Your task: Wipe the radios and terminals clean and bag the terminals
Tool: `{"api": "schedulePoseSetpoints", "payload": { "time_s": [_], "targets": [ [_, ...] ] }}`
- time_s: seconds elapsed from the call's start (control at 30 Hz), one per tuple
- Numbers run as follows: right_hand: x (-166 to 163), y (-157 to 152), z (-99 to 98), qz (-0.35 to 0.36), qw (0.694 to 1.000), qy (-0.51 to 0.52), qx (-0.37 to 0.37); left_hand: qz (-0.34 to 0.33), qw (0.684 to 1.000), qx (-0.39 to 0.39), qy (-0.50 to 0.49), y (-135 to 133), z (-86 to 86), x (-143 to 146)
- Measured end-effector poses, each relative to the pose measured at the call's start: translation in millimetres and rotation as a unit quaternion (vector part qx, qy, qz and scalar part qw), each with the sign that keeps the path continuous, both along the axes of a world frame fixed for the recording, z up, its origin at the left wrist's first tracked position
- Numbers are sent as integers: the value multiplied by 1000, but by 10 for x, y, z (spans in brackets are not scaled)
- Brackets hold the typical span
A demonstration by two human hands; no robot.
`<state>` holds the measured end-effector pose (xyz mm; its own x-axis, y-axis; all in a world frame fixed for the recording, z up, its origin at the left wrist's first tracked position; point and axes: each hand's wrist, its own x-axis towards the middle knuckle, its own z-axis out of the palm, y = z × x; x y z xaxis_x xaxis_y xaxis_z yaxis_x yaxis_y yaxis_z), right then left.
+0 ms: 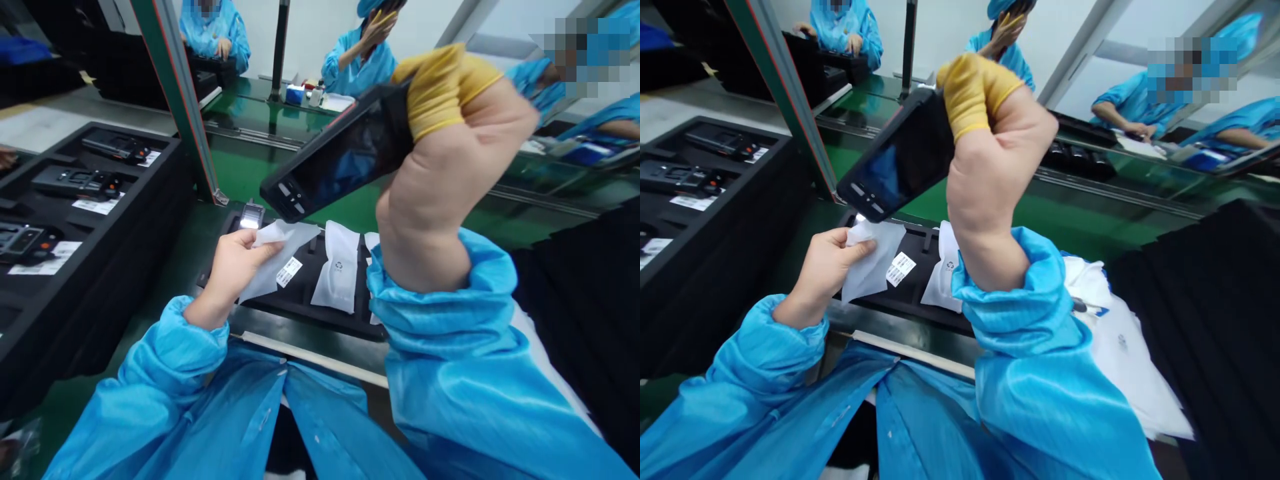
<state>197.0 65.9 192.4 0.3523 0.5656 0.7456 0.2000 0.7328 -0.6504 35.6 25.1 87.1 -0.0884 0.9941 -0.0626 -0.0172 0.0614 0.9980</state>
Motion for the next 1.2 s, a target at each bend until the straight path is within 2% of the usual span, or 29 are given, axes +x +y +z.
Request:
{"api": "schedulePoseSetpoints", "payload": {
  "time_s": [0.13,0.3,0.43,0.6,0.77,0.93,1.03,1.2],
  "targets": [
    [173,-7,-144,-4,999,-41,-15,-37,999,-8,7,-28,-44,35],
    [313,-83,-168,-39,998,-53,-19,-115,991,-57,-31,-61,-30,187],
    [396,-171,-181,-45,998,-39,-18,-125,987,-70,-73,-66,5,344],
    [621,-190,-277,-84,993,-80,-14,-156,983,-63,-76,-65,-15,435],
    [795,-164,-306,-29,997,-40,62,-190,981,-23,-8,-78,-4,446],
    [713,-220,-316,-3,998,6,58,-249,968,15,38,-97,10,512],
    [673,-252,-354,-7,999,-6,38,-251,968,22,12,-112,-8,547],
    [702,-264,-399,5,999,3,34,-208,977,41,-40,-104,-59,528]
  ]
}}
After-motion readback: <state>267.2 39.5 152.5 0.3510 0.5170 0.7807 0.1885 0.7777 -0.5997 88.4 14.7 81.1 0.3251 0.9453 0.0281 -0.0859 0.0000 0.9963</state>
